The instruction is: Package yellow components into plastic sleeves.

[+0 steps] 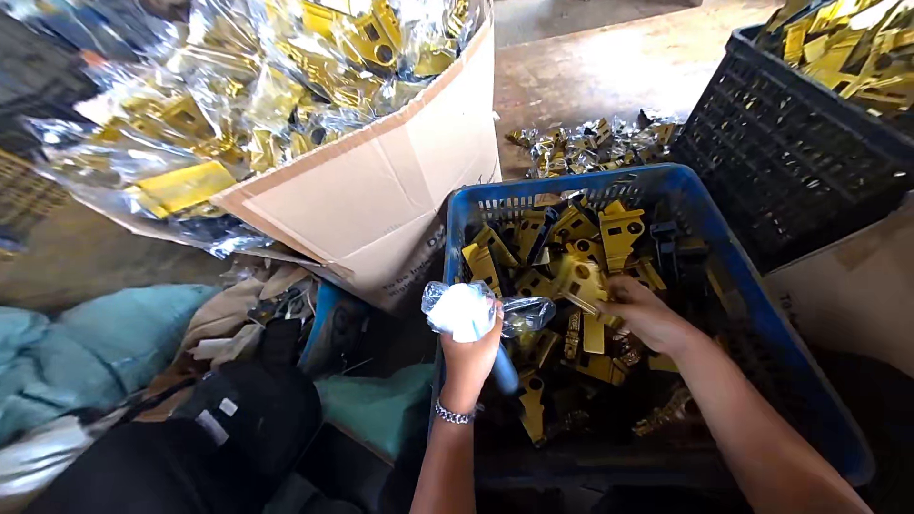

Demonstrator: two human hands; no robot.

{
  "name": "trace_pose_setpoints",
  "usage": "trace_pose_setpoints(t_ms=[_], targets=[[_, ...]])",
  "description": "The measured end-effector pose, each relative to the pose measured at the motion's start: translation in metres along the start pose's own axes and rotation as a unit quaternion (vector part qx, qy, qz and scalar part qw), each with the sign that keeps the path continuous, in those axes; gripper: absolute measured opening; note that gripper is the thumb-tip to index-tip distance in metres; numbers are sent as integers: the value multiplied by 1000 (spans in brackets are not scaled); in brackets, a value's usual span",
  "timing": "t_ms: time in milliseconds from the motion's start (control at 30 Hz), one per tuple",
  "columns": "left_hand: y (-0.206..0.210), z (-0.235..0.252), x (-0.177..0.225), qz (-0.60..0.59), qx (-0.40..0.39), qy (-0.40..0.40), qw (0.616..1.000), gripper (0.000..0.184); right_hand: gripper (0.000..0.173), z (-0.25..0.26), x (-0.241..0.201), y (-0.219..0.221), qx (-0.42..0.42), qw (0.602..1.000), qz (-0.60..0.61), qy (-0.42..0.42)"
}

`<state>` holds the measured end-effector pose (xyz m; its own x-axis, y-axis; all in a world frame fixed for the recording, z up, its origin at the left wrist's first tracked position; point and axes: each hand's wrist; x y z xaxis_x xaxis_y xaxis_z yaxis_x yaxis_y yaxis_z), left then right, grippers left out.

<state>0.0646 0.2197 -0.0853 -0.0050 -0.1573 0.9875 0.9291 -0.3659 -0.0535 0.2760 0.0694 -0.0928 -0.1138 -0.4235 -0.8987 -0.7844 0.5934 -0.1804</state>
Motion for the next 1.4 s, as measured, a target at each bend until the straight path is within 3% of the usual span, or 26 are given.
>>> trace_pose_setpoints(t_ms=[67, 133, 167, 267, 367, 433, 500, 567, 633, 700, 767, 833, 900, 1000, 1067, 1100, 1167, 1233, 1300, 1333, 1400], targets=[[1, -1, 0, 23, -16, 5, 1000, 42, 57, -27, 6, -15, -17, 991, 128, -19], [5, -3, -7, 46, -38, 26, 998, 47, 74, -37, -5, -18, -30, 983, 169, -65], [7, -5, -10, 53, -46, 37, 997, 47, 74, -40, -14, -14, -25, 982, 160, -96], [9, -10, -8, 75, -65, 25, 995, 51, 63, -45, -38, -2, -78, 979, 3, -187], [10, -12, -2, 49, -92, -41, 994, 51, 63, -39, -48, 22, -174, 948, -184, -192], [11, -13, 7, -49, -96, -104, 989, 36, 54, -33, -39, 41, -105, 933, -250, -237], [11, -10, 15, -142, -85, -142, 976, 19, 38, -27, -26, 59, -29, 886, -341, -314], [8, -12, 21, -148, -82, -151, 974, 20, 39, -30, -22, 76, -68, 854, -423, -296], [7, -17, 18, -84, -90, -142, 982, 34, 52, -27, -32, 87, -133, 859, -455, -193], [10, -24, 12, 9, -121, -90, 989, 51, 75, -14, -37, 89, -141, 906, -380, -123], [15, -22, 3, 64, -102, -14, 993, 59, 87, -7, -37, 89, -146, 952, -251, -96], [13, -14, -2, 46, -40, 0, 998, 57, 82, -13, -41, 82, -162, 981, -78, -69], [9, -5, -1, 3, -5, -15, 1000, 44, 60, -19, -43, 76, -123, 987, 23, -103], [16, -23, 6, 46, -117, 2, 992, 41, 53, -16, -37, 71, -52, 985, -54, -157], [20, -34, 5, 13, -198, -7, 980, 32, 57, -12, -37, 64, -96, 968, -170, -155], [19, -33, 4, -15, -204, -26, 978, 30, 51, -12, -42, 56, -128, 961, -208, -132], [8, -23, 6, -63, -163, -95, 980, 32, 29, -13, -52, 34, -128, 977, -139, -101], [0, -10, 16, -95, -115, -136, 979, 33, 18, -6, -59, 10, -35, 990, 106, -86], [2, -6, 18, -57, -90, -125, 986, 40, 20, 10, -70, -2, 53, 942, 321, -83], [7, -9, 13, -21, -88, -108, 990, 48, 34, 12, -72, -3, 47, 943, 320, -73], [15, -15, 3, 46, -114, -70, 990, 63, 52, 1, -65, 18, -50, 988, 127, -78]])
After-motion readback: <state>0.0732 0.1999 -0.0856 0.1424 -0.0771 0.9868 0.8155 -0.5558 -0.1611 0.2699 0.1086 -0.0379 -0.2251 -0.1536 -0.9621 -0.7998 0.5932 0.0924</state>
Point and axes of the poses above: each hand's wrist, its own z-axis towards the middle knuckle, its own y-axis out of the palm, x = y × z, and after that the axes turned 1 degree about x, right-handed
